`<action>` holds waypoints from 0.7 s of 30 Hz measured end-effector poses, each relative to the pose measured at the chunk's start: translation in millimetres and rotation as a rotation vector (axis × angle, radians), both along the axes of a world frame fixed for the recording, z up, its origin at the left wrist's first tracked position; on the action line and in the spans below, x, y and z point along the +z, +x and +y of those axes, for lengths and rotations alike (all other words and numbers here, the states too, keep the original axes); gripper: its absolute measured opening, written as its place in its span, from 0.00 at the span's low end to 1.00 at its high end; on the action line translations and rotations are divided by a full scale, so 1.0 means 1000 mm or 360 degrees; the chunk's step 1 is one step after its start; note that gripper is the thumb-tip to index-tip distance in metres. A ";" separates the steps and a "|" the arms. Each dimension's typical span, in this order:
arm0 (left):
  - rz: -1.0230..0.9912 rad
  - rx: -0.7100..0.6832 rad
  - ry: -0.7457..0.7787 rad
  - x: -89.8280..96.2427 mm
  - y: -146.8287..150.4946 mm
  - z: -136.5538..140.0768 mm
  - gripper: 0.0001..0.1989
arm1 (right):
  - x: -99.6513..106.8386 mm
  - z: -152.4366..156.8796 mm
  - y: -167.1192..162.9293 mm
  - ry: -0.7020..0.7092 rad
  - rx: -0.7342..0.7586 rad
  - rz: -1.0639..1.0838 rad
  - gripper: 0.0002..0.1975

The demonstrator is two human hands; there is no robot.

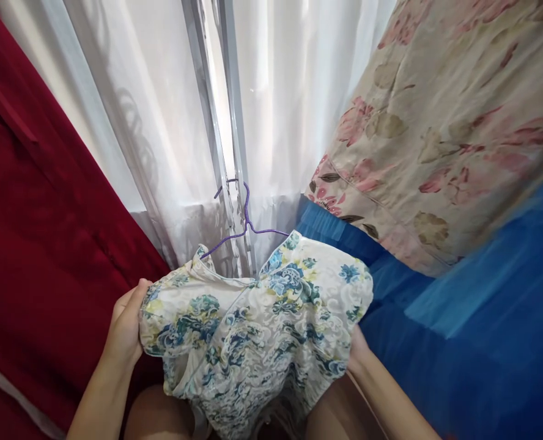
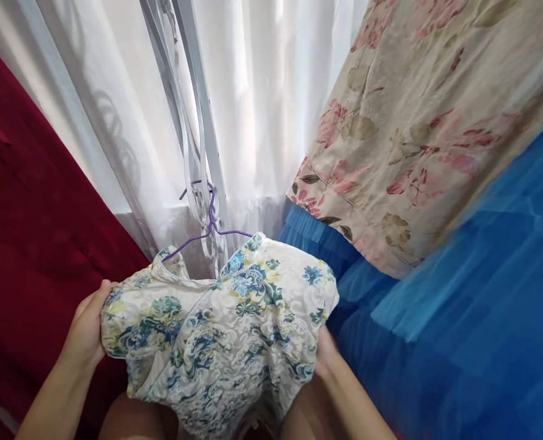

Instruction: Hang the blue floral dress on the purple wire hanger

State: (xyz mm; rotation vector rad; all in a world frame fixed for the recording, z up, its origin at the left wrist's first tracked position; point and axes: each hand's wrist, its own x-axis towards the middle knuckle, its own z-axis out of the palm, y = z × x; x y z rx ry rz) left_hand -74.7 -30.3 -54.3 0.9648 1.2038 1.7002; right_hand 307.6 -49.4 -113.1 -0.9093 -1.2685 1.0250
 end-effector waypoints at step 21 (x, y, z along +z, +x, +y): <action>0.1136 0.0156 0.0614 0.049 0.054 0.010 0.11 | 0.057 -0.056 0.066 0.0273 -0.0656 -0.0099 0.28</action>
